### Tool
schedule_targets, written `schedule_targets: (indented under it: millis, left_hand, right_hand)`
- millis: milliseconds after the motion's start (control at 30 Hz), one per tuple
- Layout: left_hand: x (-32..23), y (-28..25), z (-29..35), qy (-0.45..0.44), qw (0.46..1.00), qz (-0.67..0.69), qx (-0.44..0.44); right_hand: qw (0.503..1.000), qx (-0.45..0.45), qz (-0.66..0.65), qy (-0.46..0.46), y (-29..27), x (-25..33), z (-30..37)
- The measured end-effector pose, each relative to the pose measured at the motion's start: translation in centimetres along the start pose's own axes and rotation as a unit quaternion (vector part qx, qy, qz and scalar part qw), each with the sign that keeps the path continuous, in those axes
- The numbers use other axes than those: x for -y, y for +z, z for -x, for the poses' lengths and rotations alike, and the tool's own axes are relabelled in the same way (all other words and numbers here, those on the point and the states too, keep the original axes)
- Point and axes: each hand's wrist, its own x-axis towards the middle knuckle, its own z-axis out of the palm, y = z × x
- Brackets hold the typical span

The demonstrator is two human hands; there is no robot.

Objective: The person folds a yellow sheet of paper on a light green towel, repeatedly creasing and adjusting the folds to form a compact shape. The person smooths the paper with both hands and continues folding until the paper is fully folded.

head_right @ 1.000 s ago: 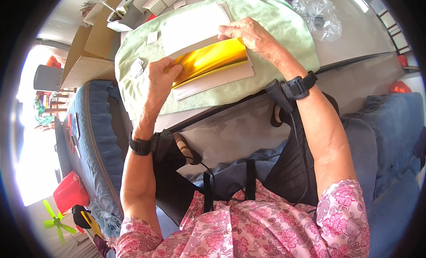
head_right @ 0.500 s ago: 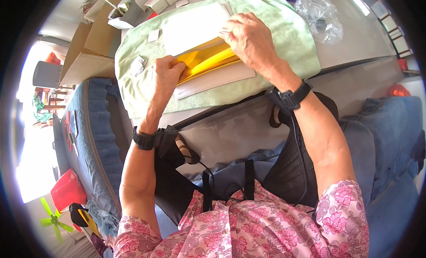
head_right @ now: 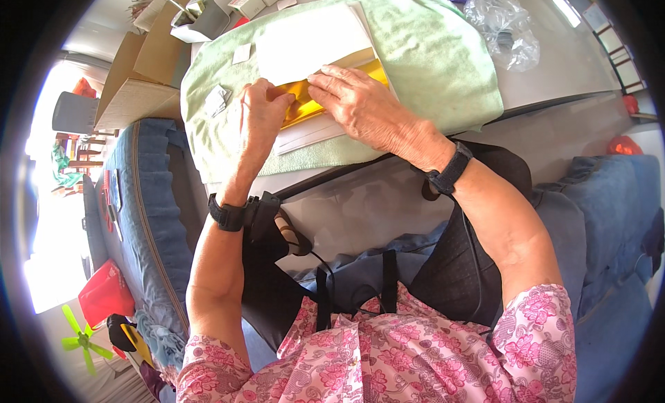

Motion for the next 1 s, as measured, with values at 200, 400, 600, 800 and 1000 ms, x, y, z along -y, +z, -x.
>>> schedule_targets:
  millis: [200,400,600,800,1000]
  left_hand:
    - [-0.9,-1.1,0.1,0.042,0.996,-0.083,-0.014]
    - [-1.9,-1.5,0.3,0.078,0.991,-0.087,-0.058]
    - [-1.0,-0.6,-0.8,0.234,0.958,-0.105,-0.126]
    - [-0.5,0.4,-1.8,0.197,0.974,-0.103,-0.042]
    - [-0.3,2.0,-3.2,0.225,0.964,-0.093,-0.104]
  right_hand:
    - [1.000,-0.009,0.018,0.011,-0.2,0.8,-0.3]
    - [0.999,-0.029,-0.006,0.020,0.2,0.6,-0.2]
    - [0.999,-0.018,0.007,0.030,0.6,0.7,0.1]
    - [1.000,-0.001,-0.011,0.026,0.5,0.8,-0.1]
    - [0.999,-0.016,0.003,0.027,0.5,0.8,-0.2]
